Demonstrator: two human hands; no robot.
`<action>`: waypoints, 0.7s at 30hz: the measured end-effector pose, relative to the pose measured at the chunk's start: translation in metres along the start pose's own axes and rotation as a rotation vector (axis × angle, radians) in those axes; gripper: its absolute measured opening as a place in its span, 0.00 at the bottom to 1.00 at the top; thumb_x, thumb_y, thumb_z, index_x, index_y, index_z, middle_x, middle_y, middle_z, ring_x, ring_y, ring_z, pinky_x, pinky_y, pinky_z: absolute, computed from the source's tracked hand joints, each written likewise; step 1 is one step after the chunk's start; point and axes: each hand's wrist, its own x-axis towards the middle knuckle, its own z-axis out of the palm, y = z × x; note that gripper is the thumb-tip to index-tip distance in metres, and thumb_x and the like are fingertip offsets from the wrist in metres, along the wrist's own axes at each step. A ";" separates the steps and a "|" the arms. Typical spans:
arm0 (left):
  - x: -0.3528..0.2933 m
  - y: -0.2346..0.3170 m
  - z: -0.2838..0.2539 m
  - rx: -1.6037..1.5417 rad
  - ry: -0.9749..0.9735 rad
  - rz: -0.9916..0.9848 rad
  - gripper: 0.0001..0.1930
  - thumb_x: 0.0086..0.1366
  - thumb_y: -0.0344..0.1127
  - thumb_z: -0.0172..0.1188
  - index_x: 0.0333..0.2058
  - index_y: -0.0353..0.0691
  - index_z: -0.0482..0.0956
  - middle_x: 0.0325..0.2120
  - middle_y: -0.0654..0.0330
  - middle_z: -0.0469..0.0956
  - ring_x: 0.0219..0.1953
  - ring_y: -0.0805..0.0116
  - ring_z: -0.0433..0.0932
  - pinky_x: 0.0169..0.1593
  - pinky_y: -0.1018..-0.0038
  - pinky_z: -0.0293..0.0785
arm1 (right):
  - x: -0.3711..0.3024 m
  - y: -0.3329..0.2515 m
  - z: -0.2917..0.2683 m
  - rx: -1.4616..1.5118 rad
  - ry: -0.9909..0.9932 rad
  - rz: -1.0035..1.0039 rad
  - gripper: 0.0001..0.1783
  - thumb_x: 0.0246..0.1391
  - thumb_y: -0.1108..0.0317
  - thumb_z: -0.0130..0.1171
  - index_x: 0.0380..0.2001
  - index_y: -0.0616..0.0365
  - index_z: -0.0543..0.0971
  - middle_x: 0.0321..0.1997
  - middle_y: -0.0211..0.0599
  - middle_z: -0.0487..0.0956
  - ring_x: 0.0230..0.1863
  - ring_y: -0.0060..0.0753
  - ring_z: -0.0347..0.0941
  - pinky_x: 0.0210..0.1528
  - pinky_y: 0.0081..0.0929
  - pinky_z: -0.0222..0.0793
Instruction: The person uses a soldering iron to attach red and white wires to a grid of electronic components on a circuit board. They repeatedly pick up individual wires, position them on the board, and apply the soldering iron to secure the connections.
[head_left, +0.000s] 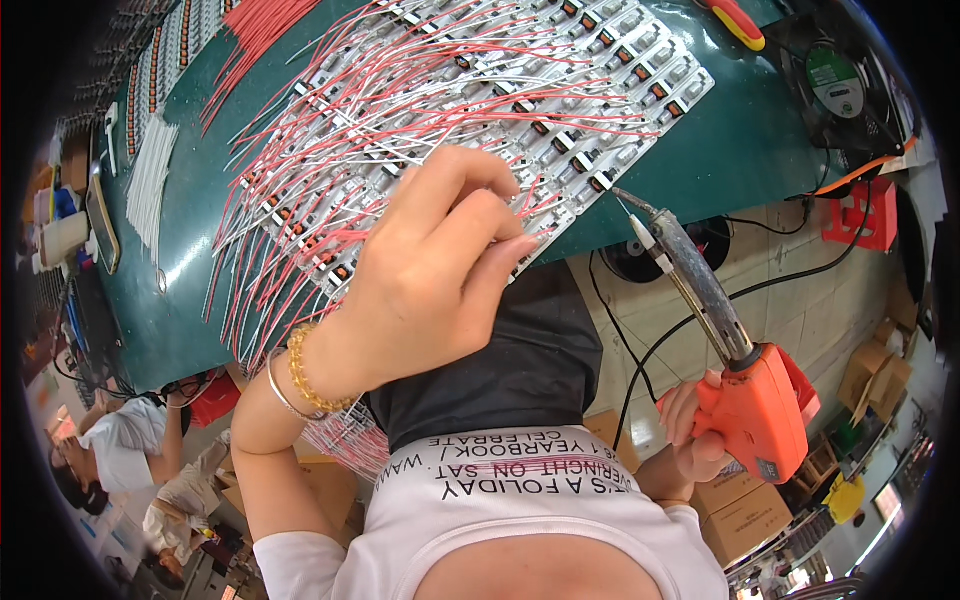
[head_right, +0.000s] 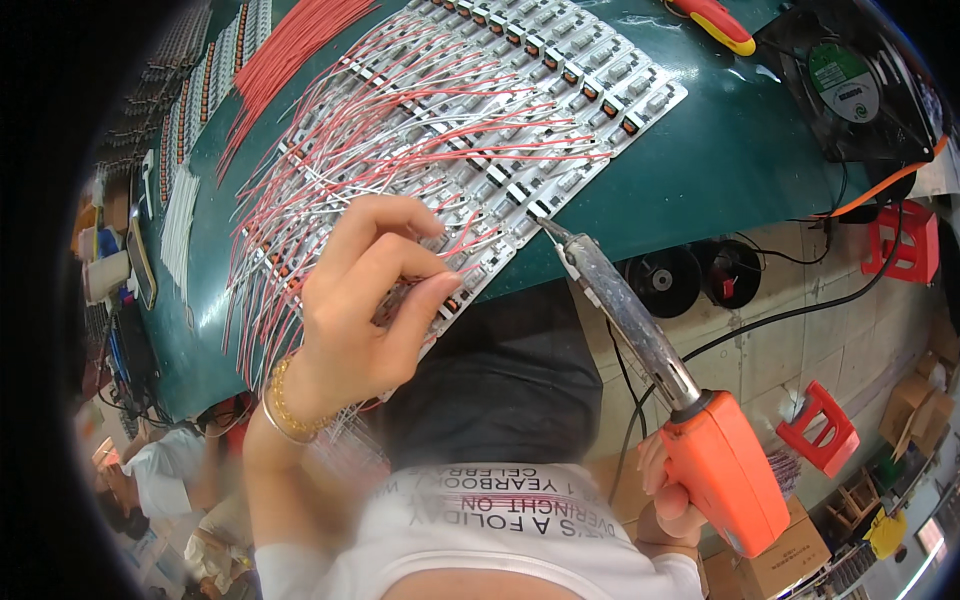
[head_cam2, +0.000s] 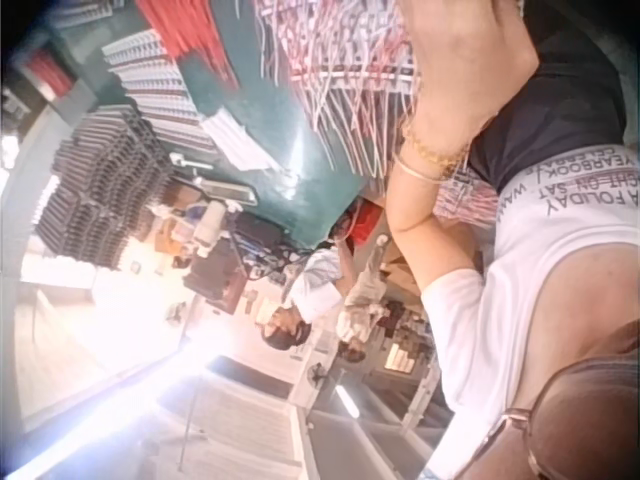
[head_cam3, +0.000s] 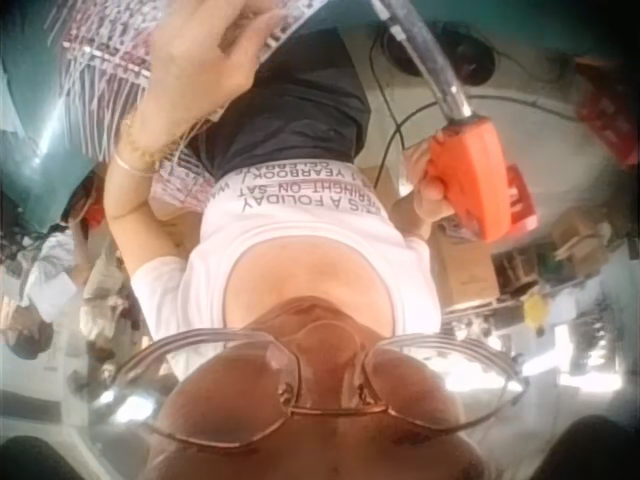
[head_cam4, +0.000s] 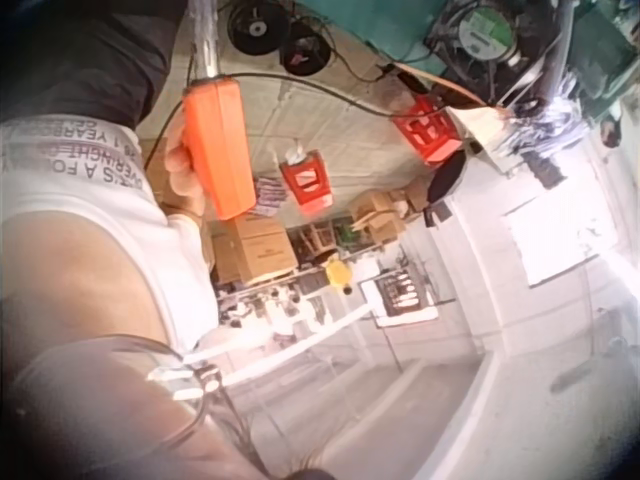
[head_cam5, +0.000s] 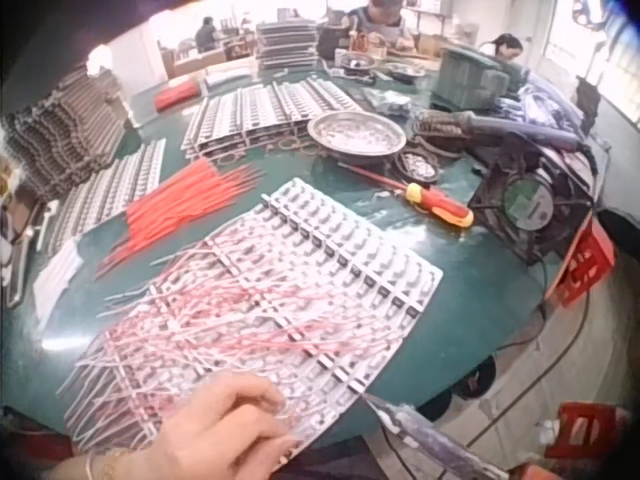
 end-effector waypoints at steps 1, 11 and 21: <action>0.004 0.005 0.001 0.065 0.018 0.020 0.08 0.49 0.20 0.67 0.28 0.36 0.77 0.38 0.53 0.77 0.31 0.64 0.74 0.35 0.71 0.69 | 0.000 0.000 0.000 0.006 -0.002 0.005 0.45 0.59 0.38 0.56 0.60 0.71 0.64 0.12 0.20 0.66 0.13 0.17 0.60 0.19 0.20 0.61; 0.009 0.007 0.025 0.190 0.077 0.007 0.09 0.47 0.22 0.68 0.25 0.40 0.76 0.33 0.62 0.78 0.34 0.60 0.72 0.41 0.66 0.62 | -0.021 0.005 -0.006 -0.217 0.118 0.145 0.30 0.55 0.39 0.62 0.17 0.54 0.71 0.17 0.26 0.70 0.16 0.26 0.64 0.19 0.26 0.56; 0.008 0.006 0.025 0.203 0.075 0.005 0.09 0.47 0.23 0.67 0.25 0.40 0.75 0.33 0.62 0.78 0.34 0.61 0.72 0.41 0.67 0.63 | -0.024 0.006 -0.010 -0.360 0.150 0.049 0.28 0.52 0.42 0.66 0.18 0.57 0.75 0.16 0.28 0.71 0.19 0.30 0.69 0.22 0.26 0.61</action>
